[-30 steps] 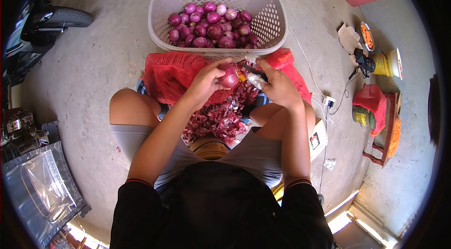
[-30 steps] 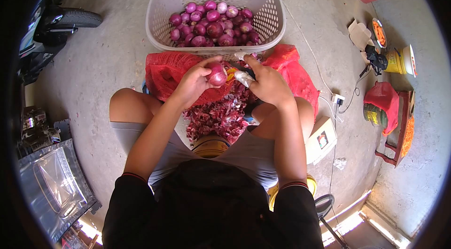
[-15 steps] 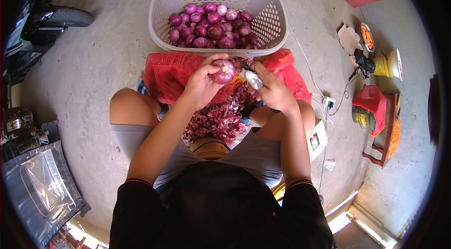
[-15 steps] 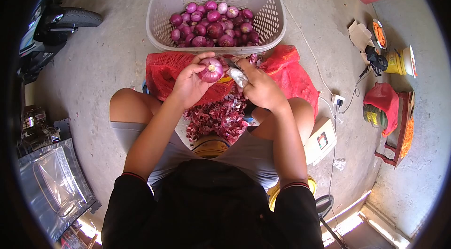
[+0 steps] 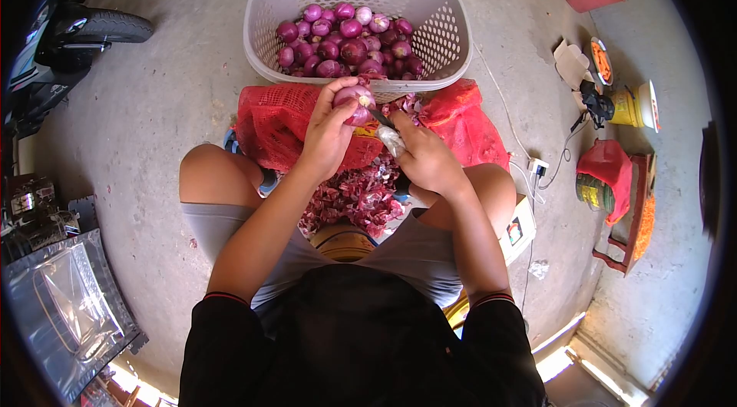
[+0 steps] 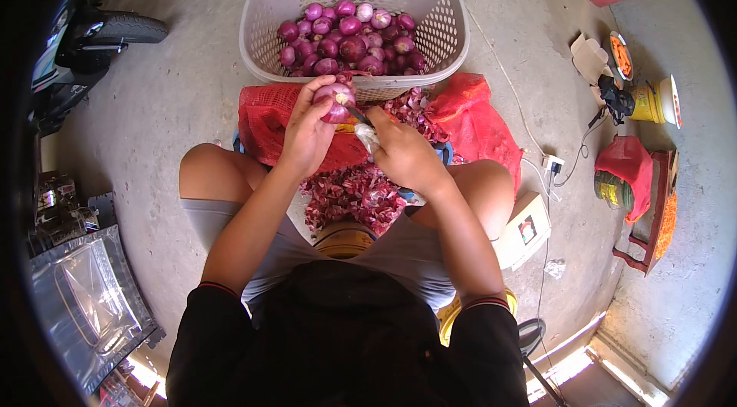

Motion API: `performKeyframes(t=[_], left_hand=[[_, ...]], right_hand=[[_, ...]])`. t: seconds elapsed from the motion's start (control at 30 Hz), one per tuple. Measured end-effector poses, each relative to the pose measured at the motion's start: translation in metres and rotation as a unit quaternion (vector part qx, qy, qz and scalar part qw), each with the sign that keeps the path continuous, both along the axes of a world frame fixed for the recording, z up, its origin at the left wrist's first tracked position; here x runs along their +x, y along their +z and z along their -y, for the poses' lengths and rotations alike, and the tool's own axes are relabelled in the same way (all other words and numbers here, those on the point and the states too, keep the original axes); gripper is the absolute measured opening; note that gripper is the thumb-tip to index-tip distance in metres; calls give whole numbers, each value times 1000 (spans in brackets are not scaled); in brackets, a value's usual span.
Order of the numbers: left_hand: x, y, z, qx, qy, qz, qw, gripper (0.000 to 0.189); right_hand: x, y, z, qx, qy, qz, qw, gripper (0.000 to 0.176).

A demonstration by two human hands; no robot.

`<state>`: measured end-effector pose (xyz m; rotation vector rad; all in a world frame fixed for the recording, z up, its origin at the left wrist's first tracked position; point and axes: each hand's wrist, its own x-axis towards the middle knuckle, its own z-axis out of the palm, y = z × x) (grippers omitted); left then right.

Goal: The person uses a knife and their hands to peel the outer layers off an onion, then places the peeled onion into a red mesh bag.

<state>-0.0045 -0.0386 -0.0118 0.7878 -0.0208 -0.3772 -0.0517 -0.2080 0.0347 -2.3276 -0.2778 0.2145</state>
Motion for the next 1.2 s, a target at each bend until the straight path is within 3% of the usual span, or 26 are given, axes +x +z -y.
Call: performKeyframes(t=[0.33, 0.6, 0.93, 1.13, 1.2], left_hand=[[0, -3, 2, 40, 28, 60, 997, 30], [0, 4, 1, -17, 53, -60, 997, 33], [6, 4, -6, -130, -3, -165, 978, 51], [9, 6, -12, -108, -18, -129, 986, 38], [7, 6, -11, -85, -36, -113, 989, 34]], right_hand=[[1, 1, -8, 1, -29, 5, 1000, 38], [-3, -10, -21, -1, -33, -11, 999, 46], [-4, -17, -32, -36, -16, -14, 999, 38], [6, -1, -10, 4, -50, -11, 999, 29], [9, -4, -2, 77, -89, 16, 993, 27]])
